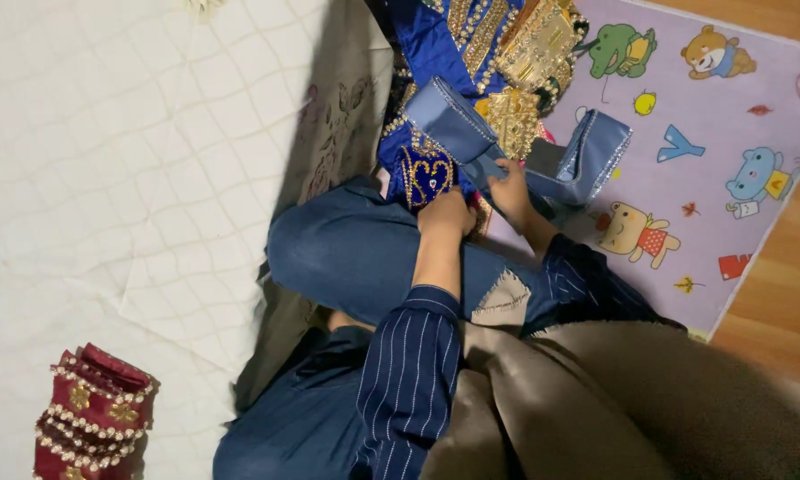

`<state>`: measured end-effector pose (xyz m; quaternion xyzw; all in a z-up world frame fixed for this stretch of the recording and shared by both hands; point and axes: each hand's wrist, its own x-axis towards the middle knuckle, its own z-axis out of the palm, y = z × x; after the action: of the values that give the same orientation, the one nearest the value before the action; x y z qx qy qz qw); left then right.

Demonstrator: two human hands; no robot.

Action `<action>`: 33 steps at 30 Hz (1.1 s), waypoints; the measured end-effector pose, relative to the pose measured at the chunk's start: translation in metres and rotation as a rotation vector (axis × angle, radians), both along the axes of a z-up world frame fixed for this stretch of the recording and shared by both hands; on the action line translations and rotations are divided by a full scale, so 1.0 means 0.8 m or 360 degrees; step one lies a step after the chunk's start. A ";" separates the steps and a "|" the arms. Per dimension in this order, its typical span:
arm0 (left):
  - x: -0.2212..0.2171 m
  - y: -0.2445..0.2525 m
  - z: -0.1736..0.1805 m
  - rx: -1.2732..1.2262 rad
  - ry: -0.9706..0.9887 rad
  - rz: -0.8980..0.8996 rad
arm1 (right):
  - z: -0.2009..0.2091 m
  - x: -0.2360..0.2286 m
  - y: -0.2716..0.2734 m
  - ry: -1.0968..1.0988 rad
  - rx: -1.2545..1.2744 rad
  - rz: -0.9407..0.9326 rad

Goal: Folding a blue decorative fabric sash on a white surface

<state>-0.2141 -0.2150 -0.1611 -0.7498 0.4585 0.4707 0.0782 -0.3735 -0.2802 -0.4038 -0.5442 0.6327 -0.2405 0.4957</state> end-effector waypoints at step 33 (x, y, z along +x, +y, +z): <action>0.002 -0.009 0.047 -0.0689 0.0775 0.0945 | 0.330 -0.006 0.020 -0.0294 -0.0875 0.0150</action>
<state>-0.2124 -0.2224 -0.1234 -0.7153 0.3164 0.5287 -0.3296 -0.3780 -0.2640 -0.1402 -0.6627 0.4699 -0.4281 0.3959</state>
